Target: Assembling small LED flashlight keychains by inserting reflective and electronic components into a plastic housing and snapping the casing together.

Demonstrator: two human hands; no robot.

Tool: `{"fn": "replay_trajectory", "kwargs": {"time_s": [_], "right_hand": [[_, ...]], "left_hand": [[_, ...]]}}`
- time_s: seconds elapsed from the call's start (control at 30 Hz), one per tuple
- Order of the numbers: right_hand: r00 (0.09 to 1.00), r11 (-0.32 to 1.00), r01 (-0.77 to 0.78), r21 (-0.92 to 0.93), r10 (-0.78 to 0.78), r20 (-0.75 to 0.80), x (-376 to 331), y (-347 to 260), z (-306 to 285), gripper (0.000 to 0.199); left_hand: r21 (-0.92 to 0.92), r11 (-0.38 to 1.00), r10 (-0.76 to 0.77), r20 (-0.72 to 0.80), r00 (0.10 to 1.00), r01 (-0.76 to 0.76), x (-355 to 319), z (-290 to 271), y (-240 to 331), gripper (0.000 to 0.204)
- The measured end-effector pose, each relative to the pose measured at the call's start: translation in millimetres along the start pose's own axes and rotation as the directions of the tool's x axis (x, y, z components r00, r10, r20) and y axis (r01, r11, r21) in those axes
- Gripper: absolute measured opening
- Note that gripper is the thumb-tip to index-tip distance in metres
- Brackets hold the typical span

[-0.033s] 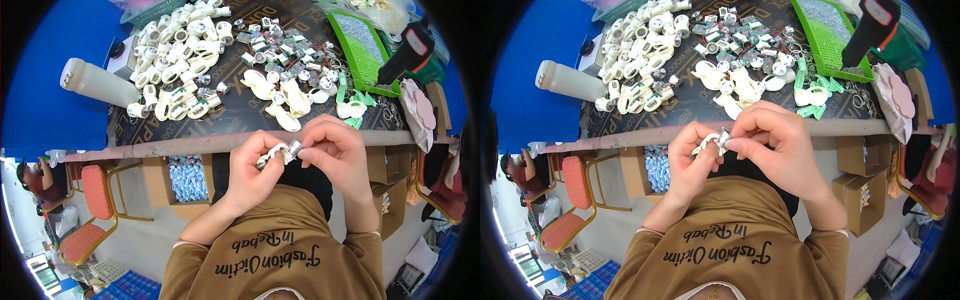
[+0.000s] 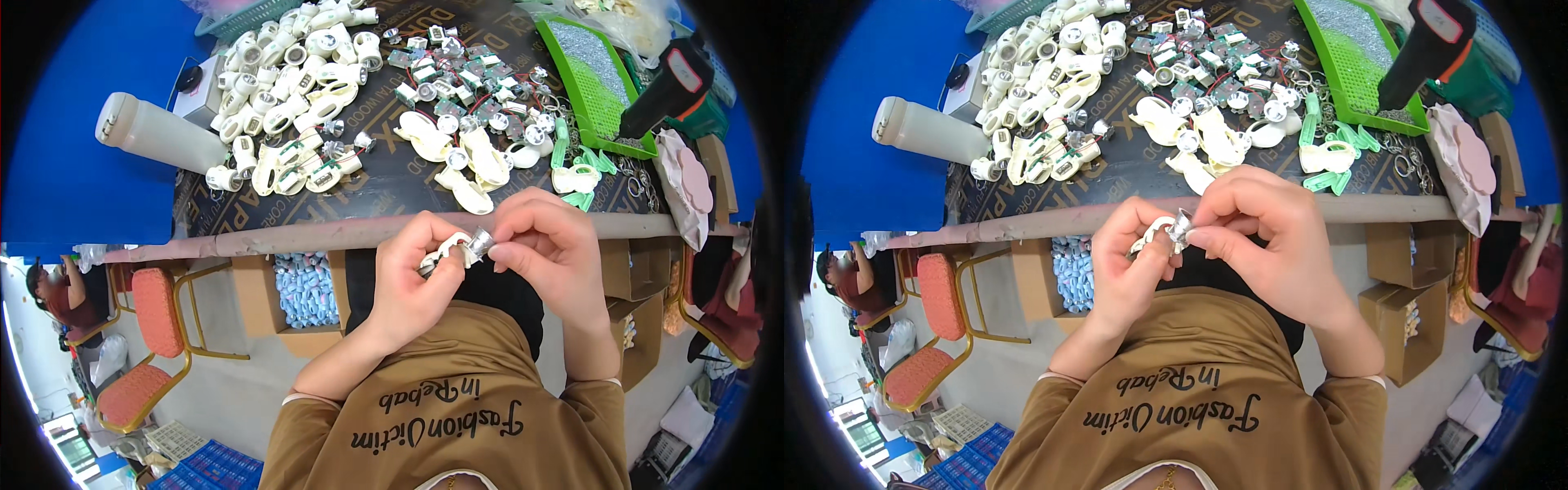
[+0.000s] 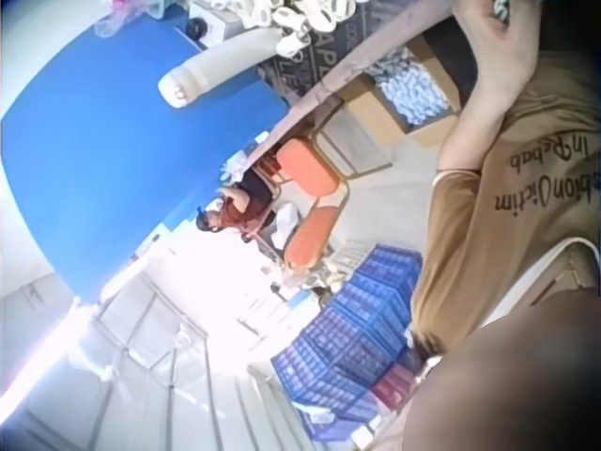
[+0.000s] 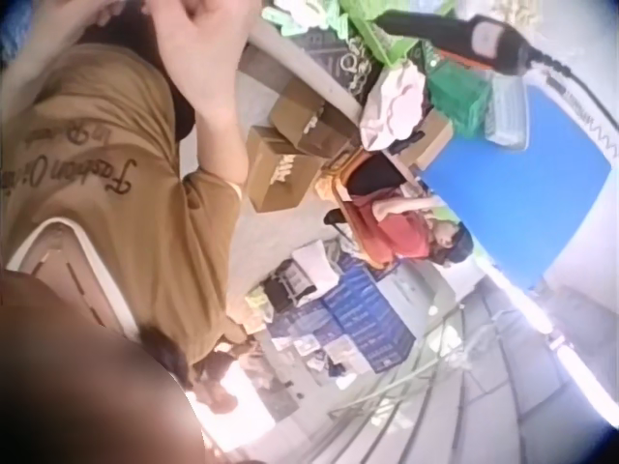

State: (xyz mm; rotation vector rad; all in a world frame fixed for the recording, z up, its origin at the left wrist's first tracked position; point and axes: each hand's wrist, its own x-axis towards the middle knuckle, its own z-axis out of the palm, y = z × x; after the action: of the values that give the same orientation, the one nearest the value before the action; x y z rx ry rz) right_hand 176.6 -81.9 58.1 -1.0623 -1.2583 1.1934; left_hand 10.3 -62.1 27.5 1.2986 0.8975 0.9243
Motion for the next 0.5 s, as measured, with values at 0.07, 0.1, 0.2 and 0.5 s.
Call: {"fn": "replay_trajectory", "kwargs": {"time_s": [0.07, 0.1, 0.2, 0.5], "right_hand": [[0.999, 0.994, 0.03, -0.107, -0.028, 0.016, 0, 1, 1, 0.009], [0.997, 0.975, 0.07, -0.21, -0.064, 0.032, 1, 1, 1, 0.008], [0.984, 0.93, 0.176, -0.322, -0.176, 0.03, 6, 4, 5, 0.008], [0.966, 0.837, 0.255, -0.484, -0.241, 0.092, 10, 2, 6, 0.012]], "left_hand": [[-0.078, 0.995, -0.054, 0.015, 0.998, 0.055, 2, -3, 2, 0.004], [-0.149, 0.984, -0.098, 0.038, 0.995, 0.102, 2, -4, 3, 0.008], [-0.25, 0.959, -0.114, 0.1, 0.988, 0.136, 2, -6, 3, 0.02], [-0.221, 0.975, -0.001, 0.15, 0.989, 0.035, -1, -10, -8, 0.034]]}}
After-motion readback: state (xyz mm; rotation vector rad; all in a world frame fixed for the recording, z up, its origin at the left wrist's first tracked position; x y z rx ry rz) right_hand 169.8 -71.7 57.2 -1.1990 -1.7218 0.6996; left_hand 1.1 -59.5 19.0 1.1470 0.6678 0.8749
